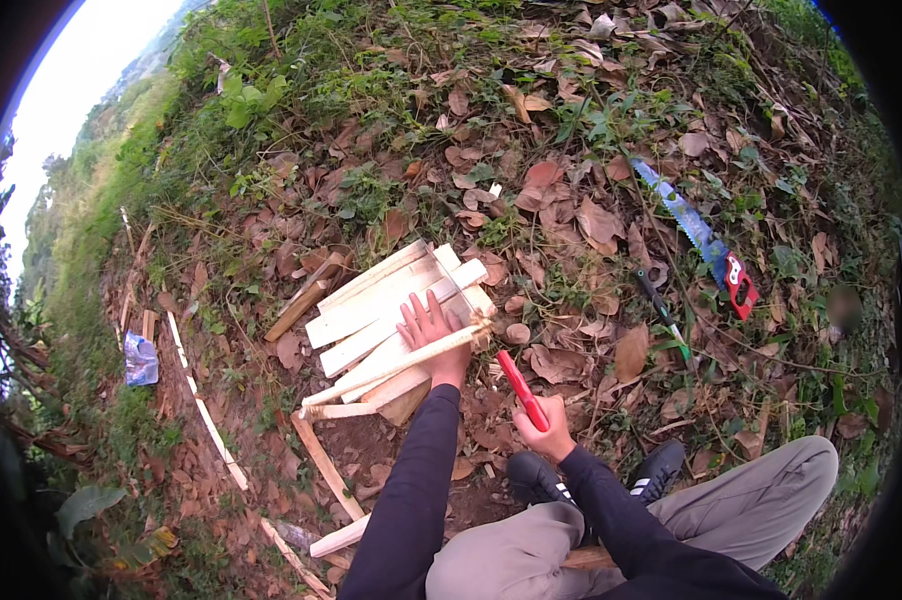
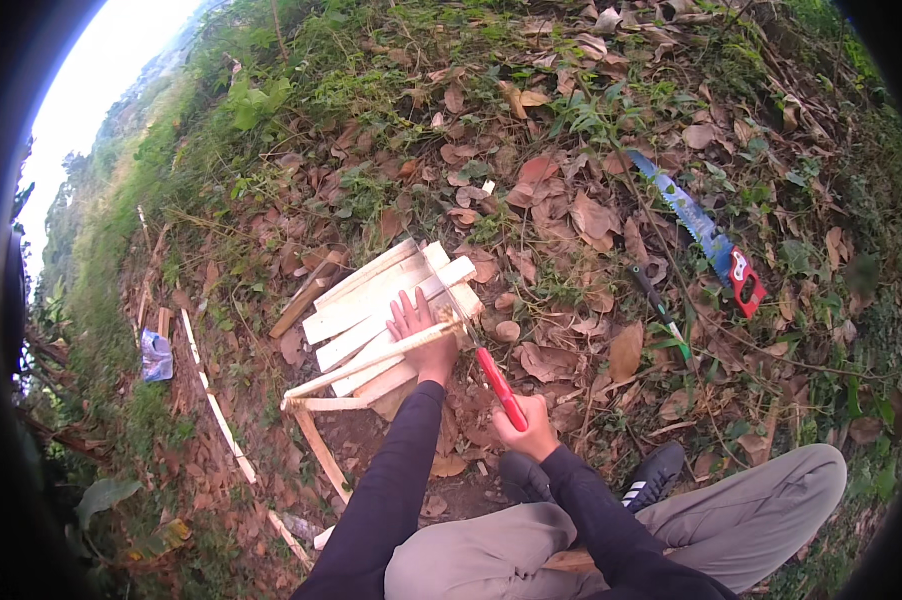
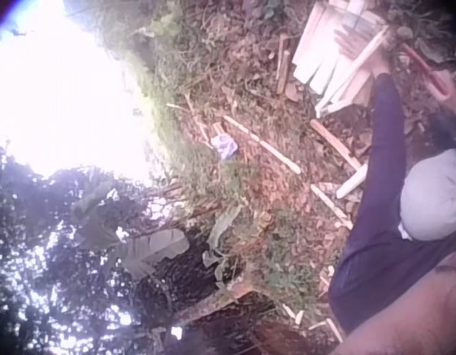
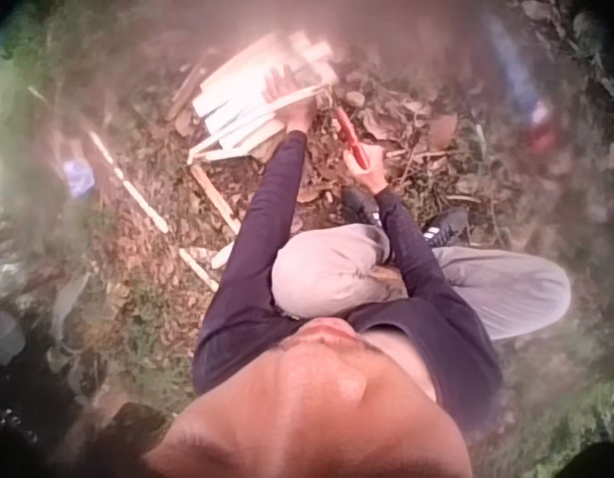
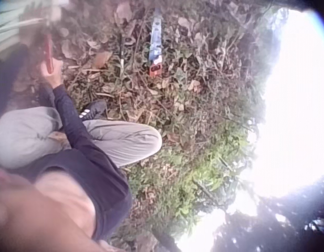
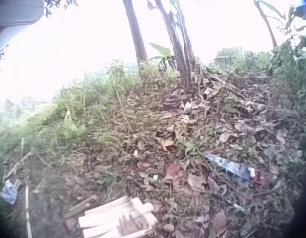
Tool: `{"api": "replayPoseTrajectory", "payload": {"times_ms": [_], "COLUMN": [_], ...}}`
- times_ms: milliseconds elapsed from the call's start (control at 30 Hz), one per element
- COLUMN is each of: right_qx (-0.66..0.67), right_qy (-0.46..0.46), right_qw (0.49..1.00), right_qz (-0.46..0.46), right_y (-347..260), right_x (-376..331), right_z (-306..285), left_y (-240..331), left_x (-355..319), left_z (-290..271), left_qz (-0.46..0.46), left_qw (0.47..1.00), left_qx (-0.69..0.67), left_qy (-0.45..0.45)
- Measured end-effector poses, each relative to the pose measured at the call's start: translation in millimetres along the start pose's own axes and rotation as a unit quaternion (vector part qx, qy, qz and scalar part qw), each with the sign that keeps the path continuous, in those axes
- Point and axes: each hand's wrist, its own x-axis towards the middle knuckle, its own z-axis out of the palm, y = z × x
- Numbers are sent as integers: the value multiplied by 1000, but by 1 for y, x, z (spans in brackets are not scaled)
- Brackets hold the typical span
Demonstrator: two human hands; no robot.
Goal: The person sits on the ground outdoors and uses a red-handled saw to cut a small wooden frame. They then use a hammer and nails to fasten the frame to a stack of wooden planks, repeatedly hammering the nails into the wood.
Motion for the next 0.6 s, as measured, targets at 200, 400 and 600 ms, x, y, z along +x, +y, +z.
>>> {"api": "replayPoseTrajectory", "payload": {"times_ms": [200,400,600], "right_qx": [-31,7,-64], "right_qy": [-30,-4,-45], "right_qw": [999,999,996], "right_qz": [9,33,40], "right_y": [-1,1,-13], "right_x": [-47,5,-66], "right_z": [-29,-15,-68], "left_y": [-1,-2,1], "left_x": [-4,1,1], "left_z": [0,3,5], "left_qz": [16,25,28], "left_qw": [1000,999,999], "left_qx": [-19,-8,-26], "left_qy": [-11,-26,-9]}}
